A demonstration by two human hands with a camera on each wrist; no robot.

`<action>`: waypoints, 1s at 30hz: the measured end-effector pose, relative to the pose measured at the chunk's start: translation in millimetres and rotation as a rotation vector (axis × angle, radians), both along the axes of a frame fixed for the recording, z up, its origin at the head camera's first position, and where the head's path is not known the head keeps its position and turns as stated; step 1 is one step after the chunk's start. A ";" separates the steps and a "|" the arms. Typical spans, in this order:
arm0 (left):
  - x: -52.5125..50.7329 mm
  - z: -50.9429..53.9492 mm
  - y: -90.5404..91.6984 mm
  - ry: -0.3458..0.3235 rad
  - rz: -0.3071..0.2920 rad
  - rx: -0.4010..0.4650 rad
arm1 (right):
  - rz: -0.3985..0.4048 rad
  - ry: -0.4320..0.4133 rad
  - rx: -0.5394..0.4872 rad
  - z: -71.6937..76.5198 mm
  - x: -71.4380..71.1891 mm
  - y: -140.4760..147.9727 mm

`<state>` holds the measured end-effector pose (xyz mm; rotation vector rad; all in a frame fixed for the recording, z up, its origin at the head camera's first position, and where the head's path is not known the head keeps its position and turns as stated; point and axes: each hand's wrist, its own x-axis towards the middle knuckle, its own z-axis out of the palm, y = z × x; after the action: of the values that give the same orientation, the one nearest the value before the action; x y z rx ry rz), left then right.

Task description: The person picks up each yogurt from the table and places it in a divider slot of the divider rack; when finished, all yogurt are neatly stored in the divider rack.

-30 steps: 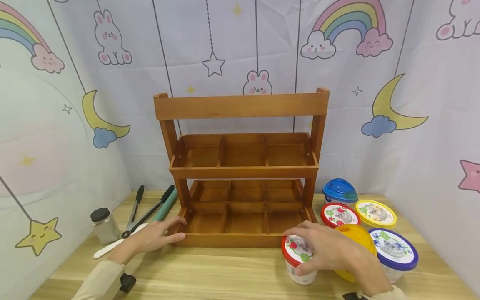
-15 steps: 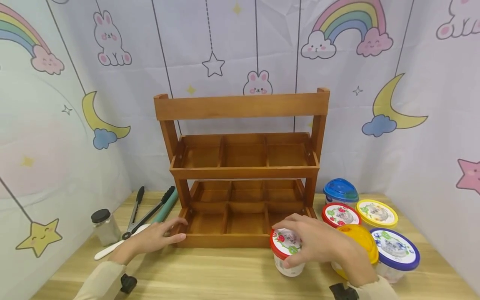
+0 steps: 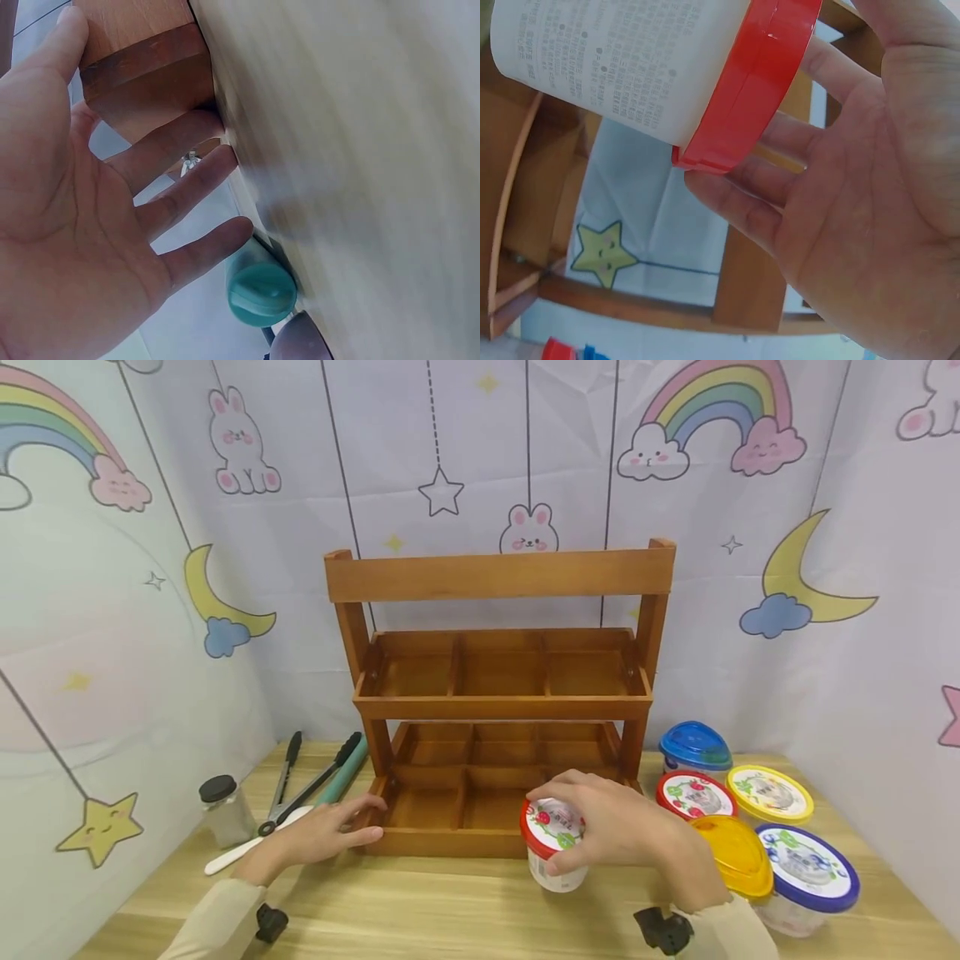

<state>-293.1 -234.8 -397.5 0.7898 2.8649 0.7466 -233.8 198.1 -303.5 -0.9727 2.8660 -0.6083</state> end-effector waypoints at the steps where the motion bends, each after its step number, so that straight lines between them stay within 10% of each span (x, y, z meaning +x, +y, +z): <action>1: -0.6 -0.1 0.6 0.002 -0.003 -0.001 | 0.001 0.005 -0.001 1.1 -1.1 -1.7; 30: 2.0 1.3 1.1 -0.019 0.020 -0.002 | 0.013 0.194 -0.140 0.7 -27.7 -87.3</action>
<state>-291.1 -233.7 -396.2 0.7510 2.8603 0.7489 -261.4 110.8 -302.9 -1.1284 3.0150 -0.7625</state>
